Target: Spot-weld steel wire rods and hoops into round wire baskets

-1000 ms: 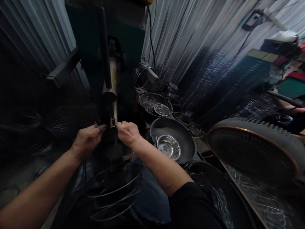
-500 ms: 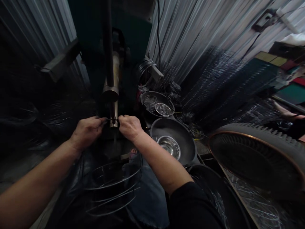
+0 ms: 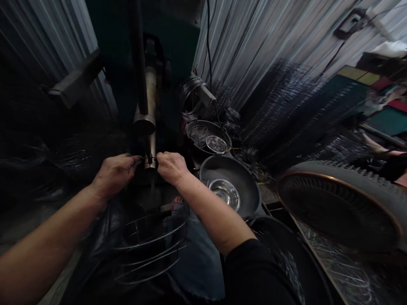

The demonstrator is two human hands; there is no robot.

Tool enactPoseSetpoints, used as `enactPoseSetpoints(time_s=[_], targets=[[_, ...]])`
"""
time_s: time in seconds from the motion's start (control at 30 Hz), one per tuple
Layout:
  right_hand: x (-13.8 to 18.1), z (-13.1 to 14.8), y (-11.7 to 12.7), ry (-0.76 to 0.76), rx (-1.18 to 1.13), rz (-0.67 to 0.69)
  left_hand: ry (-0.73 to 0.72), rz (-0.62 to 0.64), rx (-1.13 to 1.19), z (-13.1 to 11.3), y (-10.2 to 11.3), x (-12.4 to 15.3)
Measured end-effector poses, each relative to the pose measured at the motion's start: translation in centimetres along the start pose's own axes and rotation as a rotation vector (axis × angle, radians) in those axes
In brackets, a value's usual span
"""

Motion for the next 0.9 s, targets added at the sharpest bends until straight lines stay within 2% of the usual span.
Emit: enactPoseSetpoints(time_s=[0.3,0.53,0.9], targets=[[-0.1,-0.1,0.4,-0.009,-0.018,0.037,0.002,0.018,-0.014,0.0,0.0,-0.3],[-0.3,-0.4,0.5,-0.016,-0.062,0.031,0.003,0.089,-0.049,0.0,-0.1,-0.9],[-0.5,-0.6,0.8,-0.023,-0.097,0.038,0.040,0.132,-0.034,0.3,-0.1,-1.3]])
Point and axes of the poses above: each hand's wrist, its own x-axis away from the middle knuckle, its own y-axis out of the back of the hand, z = x × y, the point moved 6 cm from there along -x, towards the middle knuckle, and after that the axes turned 12 degrees about y, right-handed, at the moved point
